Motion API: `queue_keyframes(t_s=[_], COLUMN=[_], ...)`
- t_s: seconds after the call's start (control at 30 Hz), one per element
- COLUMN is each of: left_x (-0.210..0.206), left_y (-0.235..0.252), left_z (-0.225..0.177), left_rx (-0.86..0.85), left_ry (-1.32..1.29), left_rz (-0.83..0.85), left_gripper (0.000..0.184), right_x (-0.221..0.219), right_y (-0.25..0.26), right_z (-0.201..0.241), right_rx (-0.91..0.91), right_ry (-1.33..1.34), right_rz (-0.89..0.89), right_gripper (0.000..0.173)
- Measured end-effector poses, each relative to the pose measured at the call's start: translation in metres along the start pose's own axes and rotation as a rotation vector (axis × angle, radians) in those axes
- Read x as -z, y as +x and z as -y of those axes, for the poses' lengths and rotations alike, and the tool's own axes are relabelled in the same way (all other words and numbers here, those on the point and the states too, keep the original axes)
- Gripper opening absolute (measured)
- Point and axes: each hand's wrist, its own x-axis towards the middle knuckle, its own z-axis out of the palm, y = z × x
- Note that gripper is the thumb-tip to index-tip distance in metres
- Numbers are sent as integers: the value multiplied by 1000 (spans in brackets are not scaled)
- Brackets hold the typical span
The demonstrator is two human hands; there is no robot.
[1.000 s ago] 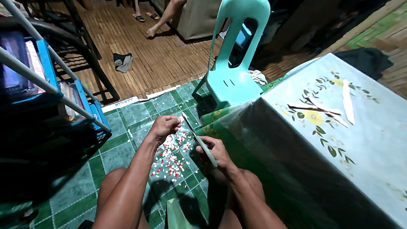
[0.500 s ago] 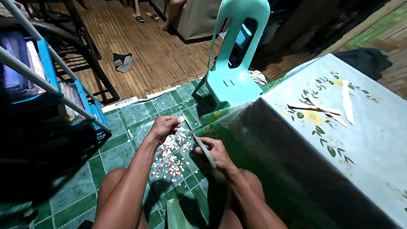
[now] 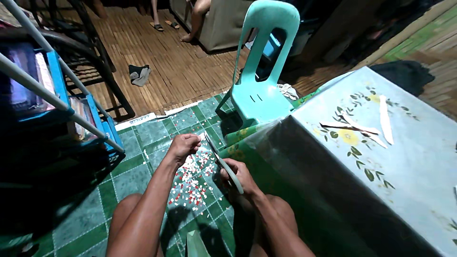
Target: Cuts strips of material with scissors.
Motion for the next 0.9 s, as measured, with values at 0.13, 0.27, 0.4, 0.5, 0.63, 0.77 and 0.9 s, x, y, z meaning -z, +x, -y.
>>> queue_keyframes(t_s=[0.13,0.27,0.4,0.5,0.63,0.77,0.9], left_x=[1,0,-2,-2,-1,-2,-6], left_y=[1,0,1,3,3,3,2], left_z=[-3,-6,-5,-2,-1,1,1], left_rx=[-23,-31,-22,-20,-10,10,42], left_ry=[-15,-39,-63,-87,-102,-93,-91], left_rz=[-4,-27,-35,-31,-48,-51,-50], left_gripper=[13,14,17,18,18,20,20], right_x=[-2,-3,-6,-9,-14,-17,-16], right_y=[0,1,3,2,2,1,2], right_z=[2,-1,-4,-3,-2,3,-2], right_rx=[-29,-30,-19,-19,-37,-52,-29], right_ry=[-23,-22,-13,-22,-24,-19,-58], right_rz=[23,62,67,49,9,-6,-17], right_gripper=[49,50,54,51,49,49,52])
